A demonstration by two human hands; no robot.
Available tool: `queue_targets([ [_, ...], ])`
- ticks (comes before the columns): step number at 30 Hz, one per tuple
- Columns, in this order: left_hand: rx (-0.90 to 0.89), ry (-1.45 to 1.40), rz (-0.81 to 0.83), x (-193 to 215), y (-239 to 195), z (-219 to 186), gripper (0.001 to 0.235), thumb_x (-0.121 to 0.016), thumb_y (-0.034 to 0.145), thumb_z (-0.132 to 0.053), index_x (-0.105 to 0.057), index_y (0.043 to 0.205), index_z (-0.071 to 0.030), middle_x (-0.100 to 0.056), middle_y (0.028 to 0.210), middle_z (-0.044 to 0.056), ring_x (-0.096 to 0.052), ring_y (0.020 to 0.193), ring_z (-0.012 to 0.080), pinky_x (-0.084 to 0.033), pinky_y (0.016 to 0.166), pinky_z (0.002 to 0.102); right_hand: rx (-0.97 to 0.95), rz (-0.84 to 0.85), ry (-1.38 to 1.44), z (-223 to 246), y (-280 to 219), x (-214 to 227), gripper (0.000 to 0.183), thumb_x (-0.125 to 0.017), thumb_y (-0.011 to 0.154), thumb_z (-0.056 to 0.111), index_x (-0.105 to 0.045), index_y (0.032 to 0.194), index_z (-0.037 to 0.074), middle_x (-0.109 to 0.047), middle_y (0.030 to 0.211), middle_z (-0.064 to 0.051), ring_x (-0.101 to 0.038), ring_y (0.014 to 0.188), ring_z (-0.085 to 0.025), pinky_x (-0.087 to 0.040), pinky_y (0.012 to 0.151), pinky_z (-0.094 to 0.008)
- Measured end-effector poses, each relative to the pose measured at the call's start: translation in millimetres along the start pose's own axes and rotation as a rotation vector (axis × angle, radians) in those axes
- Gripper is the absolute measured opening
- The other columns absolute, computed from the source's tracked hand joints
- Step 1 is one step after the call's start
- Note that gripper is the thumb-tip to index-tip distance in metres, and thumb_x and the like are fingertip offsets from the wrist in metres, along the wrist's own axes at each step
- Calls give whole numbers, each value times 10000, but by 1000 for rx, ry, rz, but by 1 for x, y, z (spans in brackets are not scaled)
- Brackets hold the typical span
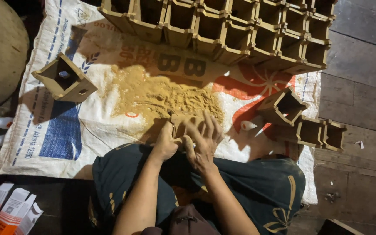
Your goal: Assembling small wooden boxes by joining pre-cut panels and using sawdust to finish the joints.
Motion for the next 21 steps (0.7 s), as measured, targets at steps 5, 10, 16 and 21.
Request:
queue_targets([
  [5,58,48,22,-1,-8,-40,745,-690,682,92,-501,1390,-37,-681,1162,171,-627,1124,292,-475,1028,452,81,68,-43,6,0,-9,456,-402,1062,534,-599,1433,355,-298,1674,-110,-175,1538,-325,-49,1162,-460],
  [10,104,126,14,-1,-5,-23,641,-722,688,51,-519,1296,37,-671,1165,282,-637,1138,420,-478,1005,536,82,85,74,-7,-2,-5,444,-351,1041,563,-706,1266,420,-339,1641,-105,-206,1510,-335,-86,1172,-495],
  [16,148,81,-141,11,3,-14,565,-873,679,-113,-634,1189,-67,-750,1060,128,-715,1025,275,-546,917,436,-92,-35,-367,-90,-44,-1,115,-717,931,414,-746,989,319,-597,1350,49,-494,1233,-267,-340,967,-427],
  [21,156,39,-141,11,2,10,614,-906,639,-161,-625,1180,-84,-734,1008,123,-707,963,240,-560,827,454,-123,166,-482,-114,-73,-8,309,-828,704,460,-746,1000,428,-515,1449,105,-357,1369,-240,-202,1057,-434],
])
Point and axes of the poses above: each hand's wrist, its own y-axis towards the middle knuckle, its own x-axis out of the back of the hand, z = x × y, the point moved 3 cm from there along y, towards the middle knuckle
